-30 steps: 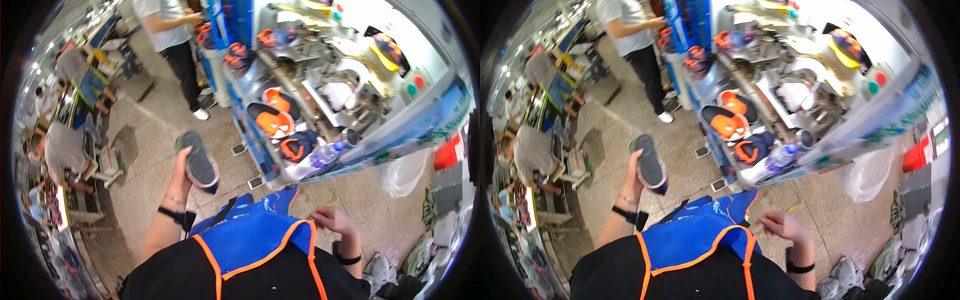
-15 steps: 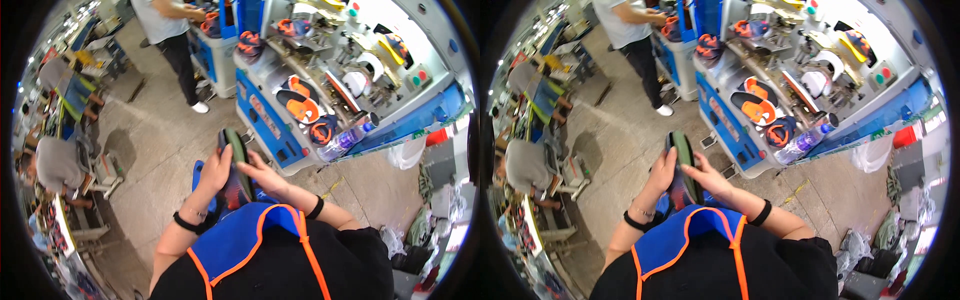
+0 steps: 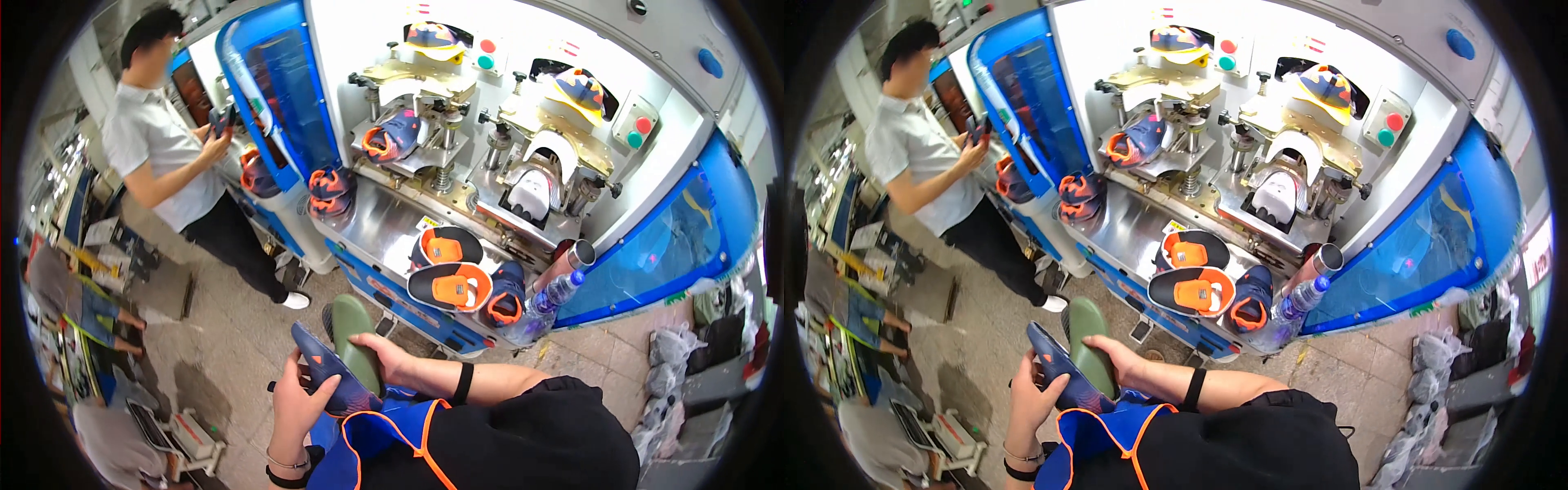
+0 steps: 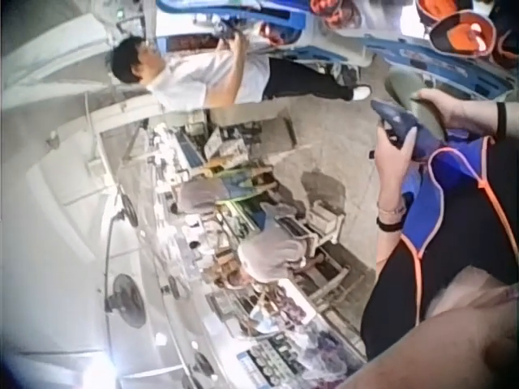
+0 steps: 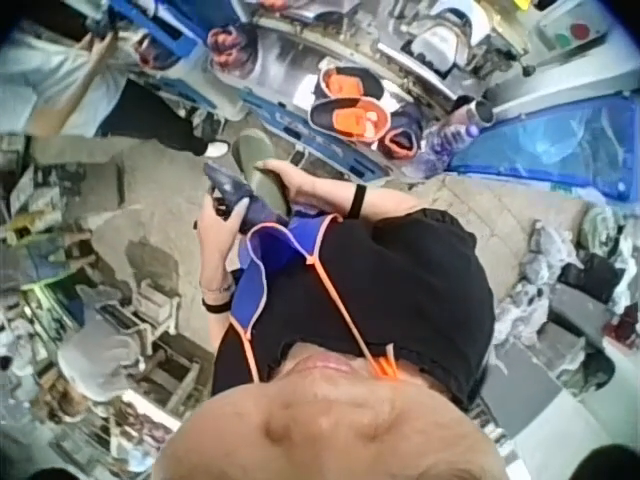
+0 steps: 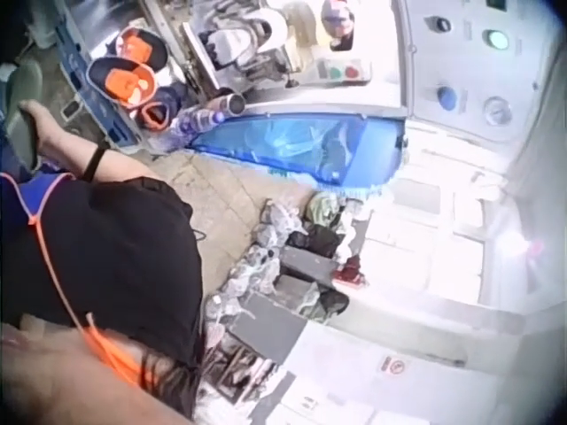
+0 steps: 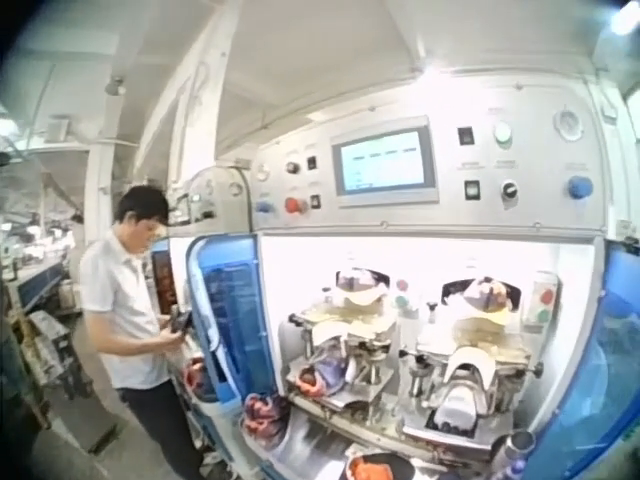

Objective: Operating a shoe-lasting or molding machine to shape the upper of a shoe.

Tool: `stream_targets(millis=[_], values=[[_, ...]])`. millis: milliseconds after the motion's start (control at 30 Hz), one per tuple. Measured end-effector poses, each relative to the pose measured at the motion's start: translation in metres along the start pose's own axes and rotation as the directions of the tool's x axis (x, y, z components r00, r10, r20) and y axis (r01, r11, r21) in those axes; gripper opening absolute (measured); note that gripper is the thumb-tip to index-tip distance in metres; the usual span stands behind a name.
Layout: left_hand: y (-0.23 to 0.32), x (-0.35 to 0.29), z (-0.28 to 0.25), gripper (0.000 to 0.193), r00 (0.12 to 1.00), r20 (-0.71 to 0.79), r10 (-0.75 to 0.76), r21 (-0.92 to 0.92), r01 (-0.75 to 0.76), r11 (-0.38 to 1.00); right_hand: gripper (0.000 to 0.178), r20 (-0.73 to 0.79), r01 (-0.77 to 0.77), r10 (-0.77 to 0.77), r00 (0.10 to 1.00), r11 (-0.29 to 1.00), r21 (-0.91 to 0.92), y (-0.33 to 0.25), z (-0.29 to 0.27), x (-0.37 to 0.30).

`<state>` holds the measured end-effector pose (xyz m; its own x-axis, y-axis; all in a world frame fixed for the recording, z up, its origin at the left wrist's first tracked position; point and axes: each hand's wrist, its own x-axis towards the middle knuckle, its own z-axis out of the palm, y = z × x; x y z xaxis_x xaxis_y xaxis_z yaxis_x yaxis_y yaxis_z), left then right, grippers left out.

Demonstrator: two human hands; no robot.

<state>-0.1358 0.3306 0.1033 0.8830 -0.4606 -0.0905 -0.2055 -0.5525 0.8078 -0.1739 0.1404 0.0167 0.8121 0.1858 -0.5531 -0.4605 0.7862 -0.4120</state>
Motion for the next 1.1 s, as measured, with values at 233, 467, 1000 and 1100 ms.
stream_targets(millis=[233, 467, 1000, 1100], values=[[0.02, 0.165, -0.005, 0.047, 0.983, -0.14, 0.121, -0.272, -0.156, 0.95, 0.057, 0.007, 0.301, -0.323, 0.946, 0.889, 0.346, -0.147, -0.038, 0.106], [-0.01, 0.281, 0.055, 0.038, 0.982, -0.085, 0.166, -0.29, -0.184, 0.939, 0.046, -0.325, 0.438, -0.326, 0.888, 0.817, 0.375, -0.222, -0.094, 0.172], [-0.056, 0.418, 0.039, 0.024, 0.833, 0.551, -0.05, -0.41, 0.323, 0.853, 0.05, -0.285, 0.165, -0.934, 0.215, 0.323, -0.932, -0.22, -0.09, 0.156], [-0.026, 0.443, 0.024, 0.022, 0.888, 0.436, 0.147, -0.558, 0.139, 0.818, 0.055, 0.096, -0.173, -0.951, 0.294, -0.152, -0.973, -0.239, -0.064, 0.167]])
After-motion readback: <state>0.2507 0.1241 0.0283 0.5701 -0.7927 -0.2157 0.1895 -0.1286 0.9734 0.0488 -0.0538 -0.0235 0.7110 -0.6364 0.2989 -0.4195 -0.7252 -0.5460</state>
